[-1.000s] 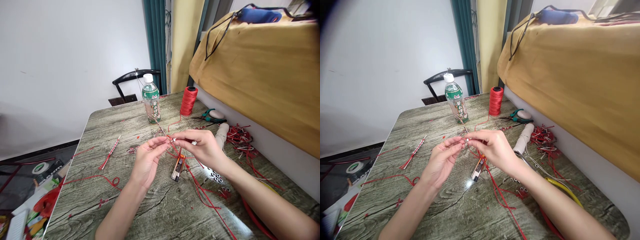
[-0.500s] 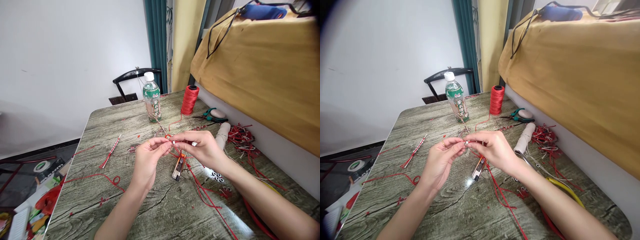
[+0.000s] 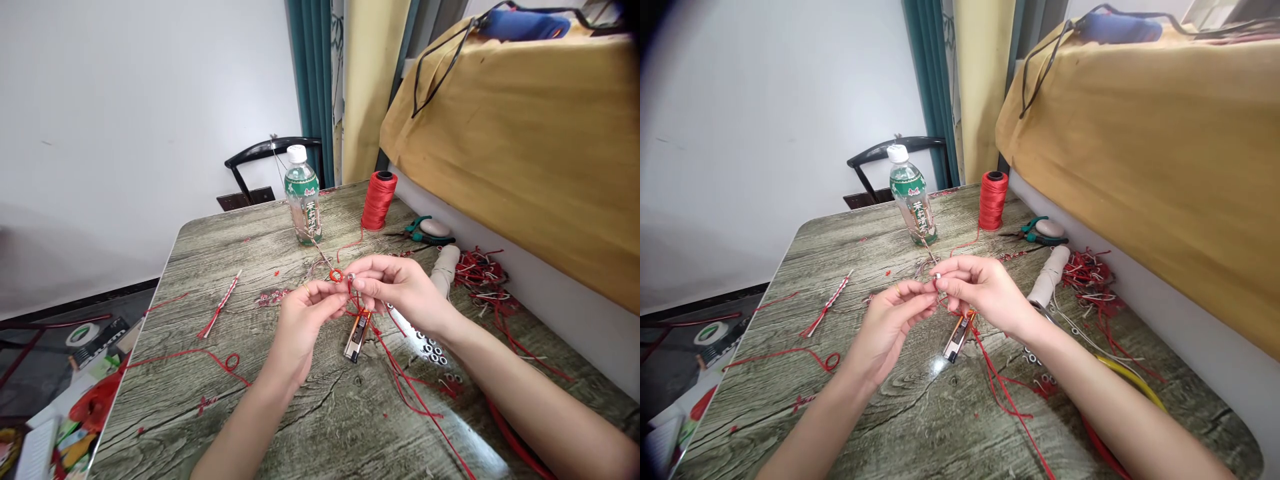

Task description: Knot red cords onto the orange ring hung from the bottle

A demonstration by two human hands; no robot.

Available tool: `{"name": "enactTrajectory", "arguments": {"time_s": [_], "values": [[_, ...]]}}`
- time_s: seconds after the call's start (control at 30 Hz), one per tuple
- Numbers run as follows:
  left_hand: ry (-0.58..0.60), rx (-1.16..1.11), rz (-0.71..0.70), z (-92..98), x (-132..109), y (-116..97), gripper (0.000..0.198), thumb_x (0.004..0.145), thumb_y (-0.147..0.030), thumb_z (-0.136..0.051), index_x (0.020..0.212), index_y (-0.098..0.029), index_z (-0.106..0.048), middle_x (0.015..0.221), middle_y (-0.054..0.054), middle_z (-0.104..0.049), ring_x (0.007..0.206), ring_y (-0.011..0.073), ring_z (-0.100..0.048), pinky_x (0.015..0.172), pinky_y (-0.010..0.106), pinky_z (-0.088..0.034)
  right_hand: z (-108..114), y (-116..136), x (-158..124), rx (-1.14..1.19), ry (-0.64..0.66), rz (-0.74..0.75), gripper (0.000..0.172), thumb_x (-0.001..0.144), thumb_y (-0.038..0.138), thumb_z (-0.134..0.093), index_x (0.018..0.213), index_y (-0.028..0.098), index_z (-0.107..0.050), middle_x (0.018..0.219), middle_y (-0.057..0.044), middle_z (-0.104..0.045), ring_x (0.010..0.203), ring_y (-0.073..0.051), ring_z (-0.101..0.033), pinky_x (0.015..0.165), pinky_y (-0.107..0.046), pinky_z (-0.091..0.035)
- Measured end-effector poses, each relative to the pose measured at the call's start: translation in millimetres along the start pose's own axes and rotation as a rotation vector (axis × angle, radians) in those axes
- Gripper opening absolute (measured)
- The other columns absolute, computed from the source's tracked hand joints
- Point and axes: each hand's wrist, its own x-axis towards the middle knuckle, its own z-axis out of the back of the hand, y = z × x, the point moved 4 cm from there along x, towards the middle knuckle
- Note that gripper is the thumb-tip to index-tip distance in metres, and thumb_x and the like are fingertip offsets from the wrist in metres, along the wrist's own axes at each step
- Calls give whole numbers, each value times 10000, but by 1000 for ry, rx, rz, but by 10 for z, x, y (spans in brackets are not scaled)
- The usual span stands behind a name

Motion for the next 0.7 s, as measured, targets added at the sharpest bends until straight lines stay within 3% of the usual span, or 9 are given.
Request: {"name": "enactTrajectory", "arguments": {"time_s": [0.13, 0.33, 0.57, 0.7], "values": [[38, -20, -14, 4, 18, -16, 129, 636, -184, -660, 756, -141, -634, 756, 17, -650, 712, 96, -573, 696, 220, -431, -21, -21, -4, 57, 59, -7, 169, 747, 233, -579, 897, 154, -583, 665, 11, -588, 534, -47, -539, 470, -144, -435], [56, -49, -18, 48, 45, -63, 318, 600, -114, -674, 914, -127, -625, 894, 66, -656, 848, 147, -580, 811, 274, -416, 20, -16, 18, 57, 11, -15, 200, 737, 232, -590, 914, 139, -596, 694, -10, -598, 582, -56, -551, 526, -157, -451], [-30, -47, -29, 94, 47, -75, 219, 592, -136, -682, 807, -134, -643, 794, 35, -667, 754, 113, -592, 765, 244, -430, 48, -31, 28, -43, -30, 29, 230, 720, 263, -602, 913, 139, -603, 696, -7, -601, 545, -56, -529, 506, -175, -453], [-36, -56, -131, 86, 22, -119, 181, 599, -118, -675, 771, -141, -625, 751, 12, -661, 738, 101, -593, 761, 227, -431, 49, -61, 35, -89, -84, 26, 230, 710, 271, -607, 898, 139, -601, 709, -17, -618, 549, -69, -549, 512, -193, -467]]}}
